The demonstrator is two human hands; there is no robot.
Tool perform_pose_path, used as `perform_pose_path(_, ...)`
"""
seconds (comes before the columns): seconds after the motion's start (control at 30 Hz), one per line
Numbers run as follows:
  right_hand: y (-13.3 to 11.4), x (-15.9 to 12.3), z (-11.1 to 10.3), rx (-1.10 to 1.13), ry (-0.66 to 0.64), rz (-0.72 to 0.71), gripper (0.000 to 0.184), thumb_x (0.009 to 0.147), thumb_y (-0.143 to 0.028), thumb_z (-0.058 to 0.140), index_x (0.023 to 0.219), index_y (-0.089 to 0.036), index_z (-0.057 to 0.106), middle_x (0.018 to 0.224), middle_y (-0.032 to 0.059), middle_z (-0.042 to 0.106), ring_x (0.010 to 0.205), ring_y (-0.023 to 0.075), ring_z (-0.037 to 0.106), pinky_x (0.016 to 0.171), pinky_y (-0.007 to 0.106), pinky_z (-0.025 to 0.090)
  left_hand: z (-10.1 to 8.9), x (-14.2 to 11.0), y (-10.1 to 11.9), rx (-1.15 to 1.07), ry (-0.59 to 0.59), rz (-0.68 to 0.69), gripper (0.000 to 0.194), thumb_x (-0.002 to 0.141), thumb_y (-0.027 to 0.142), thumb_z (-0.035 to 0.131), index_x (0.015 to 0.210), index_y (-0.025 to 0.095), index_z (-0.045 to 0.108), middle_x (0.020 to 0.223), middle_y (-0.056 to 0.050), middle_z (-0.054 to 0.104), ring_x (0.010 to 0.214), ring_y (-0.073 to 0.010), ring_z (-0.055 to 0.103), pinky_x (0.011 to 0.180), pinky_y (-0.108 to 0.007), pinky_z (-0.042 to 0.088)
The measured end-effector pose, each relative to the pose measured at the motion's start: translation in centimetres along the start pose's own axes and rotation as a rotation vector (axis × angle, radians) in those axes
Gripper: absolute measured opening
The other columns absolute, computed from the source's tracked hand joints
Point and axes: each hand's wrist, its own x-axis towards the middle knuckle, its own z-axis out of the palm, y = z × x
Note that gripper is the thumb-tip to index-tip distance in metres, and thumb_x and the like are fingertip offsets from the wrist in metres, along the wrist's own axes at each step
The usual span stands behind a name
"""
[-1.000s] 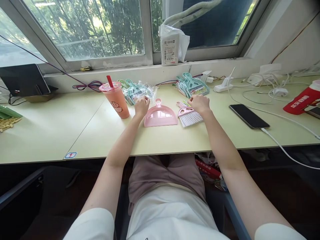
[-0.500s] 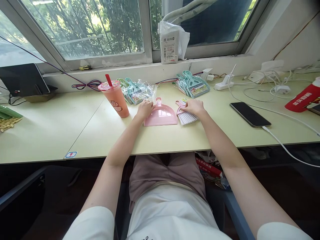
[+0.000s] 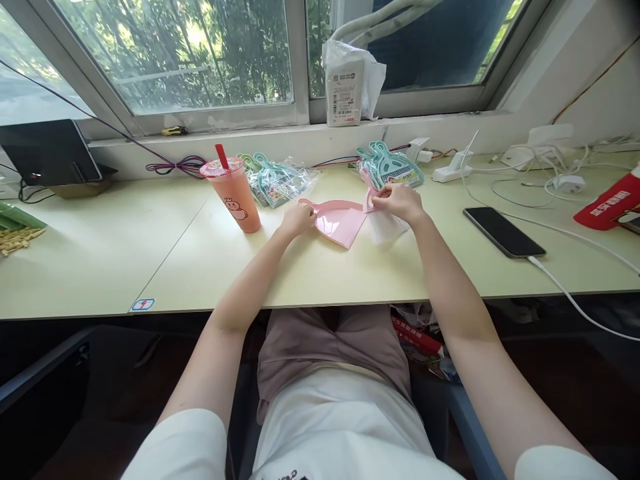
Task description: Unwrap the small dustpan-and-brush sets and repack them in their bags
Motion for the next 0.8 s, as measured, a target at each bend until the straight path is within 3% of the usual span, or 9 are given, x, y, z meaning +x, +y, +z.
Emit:
perform_pose_path(0.1,-2.0,-1.0,0.9,0.059,-0.043,-0.138,0.028,0.081,-0.044,0.067,0.096,-0.022,0.078,0.101,0.0045,0.078,0.096,0.0245,0.07,0.073,0.03,0.045,0.2,-0.5,1.8,-0.029,-0.02,0.066,0.038,0.099,0.029,0.041,0.081,0.018,0.073,0.093,-0.012,0.074,0.088,-0.0245,0.067,0.071,-0.033,0.041)
perform_pose_path(0.23,-4.4,-2.5,2.8,-0.034,-0.124,-0.27,0.026,0.08,-0.045,0.071,0.092,-0.023,0.077,0.095,0.0043,0.078,0.091,0.0239,0.07,0.071,0.03,0.043,0.8,-0.8,3.6,-0.023,-0.057,0.155,0.038,0.102,0.029,0.04,0.091,0.017,0.074,0.107,-0.013,0.075,0.099,-0.0252,0.069,0.08,-0.033,0.044)
perform_pose_path(0.47,-4.7,-2.9,4.5,-0.143,-0.137,-0.254,0.029,0.084,-0.049,0.067,0.093,-0.023,0.077,0.1,0.009,0.078,0.096,0.0274,0.07,0.075,0.033,0.044,1.9,-0.4,3.2,-0.027,-0.069,0.119,0.048,0.108,0.035,0.026,0.11,0.018,0.07,0.12,-0.013,0.074,0.109,-0.0245,0.068,0.085,-0.032,0.044)
perform_pose_path(0.57,-4.6,-2.7,4.8,-0.133,-0.149,-0.249,0.03,0.089,-0.048,0.064,0.095,-0.021,0.076,0.102,0.0106,0.078,0.097,0.0277,0.069,0.075,0.033,0.044,1.9,-0.2,2.9,-0.072,-0.083,0.098,0.052,0.108,0.048,0.026,0.105,0.02,0.07,0.114,-0.011,0.075,0.102,-0.0242,0.068,0.077,-0.031,0.041)
perform_pose_path(0.67,-4.5,-2.5,4.8,-0.086,-0.159,-0.286,0.028,0.094,-0.043,0.06,0.097,-0.02,0.076,0.101,0.0109,0.078,0.096,0.0265,0.069,0.076,0.032,0.045,1.8,-0.1,2.9,-0.112,-0.096,0.097,0.053,0.101,0.063,0.039,0.093,0.02,0.068,0.098,-0.01,0.075,0.088,-0.0239,0.066,0.067,-0.031,0.035)
perform_pose_path(0.8,-3.4,-1.7,4.4,0.056,-0.065,-0.252,0.027,0.093,-0.039,0.063,0.106,-0.02,0.077,0.106,0.0086,0.078,0.101,0.0255,0.069,0.087,0.034,0.048,2.0,0.1,2.9,-0.18,-0.094,0.125,0.049,0.098,0.063,0.045,0.08,0.021,0.062,0.084,-0.006,0.07,0.078,-0.0212,0.061,0.063,-0.031,0.029)
